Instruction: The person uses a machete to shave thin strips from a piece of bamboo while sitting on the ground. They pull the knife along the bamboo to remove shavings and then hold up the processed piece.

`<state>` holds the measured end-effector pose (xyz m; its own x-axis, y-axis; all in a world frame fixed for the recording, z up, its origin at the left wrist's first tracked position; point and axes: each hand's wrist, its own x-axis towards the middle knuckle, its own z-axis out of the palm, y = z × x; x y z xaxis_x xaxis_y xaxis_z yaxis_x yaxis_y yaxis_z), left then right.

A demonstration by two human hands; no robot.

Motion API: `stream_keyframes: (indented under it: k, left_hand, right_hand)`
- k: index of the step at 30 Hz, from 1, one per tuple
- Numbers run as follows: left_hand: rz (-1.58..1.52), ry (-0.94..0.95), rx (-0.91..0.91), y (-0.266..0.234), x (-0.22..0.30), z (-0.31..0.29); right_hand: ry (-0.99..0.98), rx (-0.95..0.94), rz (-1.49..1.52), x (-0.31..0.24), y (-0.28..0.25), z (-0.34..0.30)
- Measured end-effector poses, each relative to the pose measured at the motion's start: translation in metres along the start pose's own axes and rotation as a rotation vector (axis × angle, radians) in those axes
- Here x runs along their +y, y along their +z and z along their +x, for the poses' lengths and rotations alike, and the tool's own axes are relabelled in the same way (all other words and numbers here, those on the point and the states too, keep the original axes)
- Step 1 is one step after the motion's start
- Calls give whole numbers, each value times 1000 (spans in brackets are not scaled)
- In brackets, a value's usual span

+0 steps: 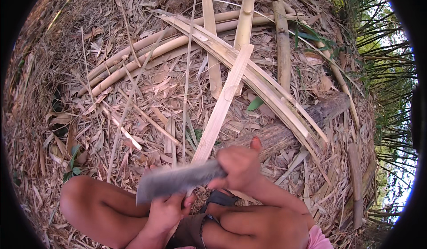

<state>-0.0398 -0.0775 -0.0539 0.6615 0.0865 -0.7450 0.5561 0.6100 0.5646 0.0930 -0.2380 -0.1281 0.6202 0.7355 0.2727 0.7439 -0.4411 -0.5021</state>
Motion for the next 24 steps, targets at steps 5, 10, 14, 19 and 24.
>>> stream_keyframes:
  k: [5, 10, 14, 19, 24]
  left_hand:
    - [42, -12, 49, 3, -3, 3]
    - [57, -115, -16, 9, -11, 2]
    - [96, -127, -3, 12, -10, 0]
    - [-33, -203, -67, 12, -17, -18]
    - [-121, -152, 245, 6, -30, -9]
  right_hand:
    - [27, 13, -39, 13, -6, 8]
    - [177, 131, -93, 83, -7, 12]
    - [50, 211, -278, 119, -28, 32]
    - [509, 190, -96, 173, -64, 56]
    - [462, -25, 111, 150, -34, 63]
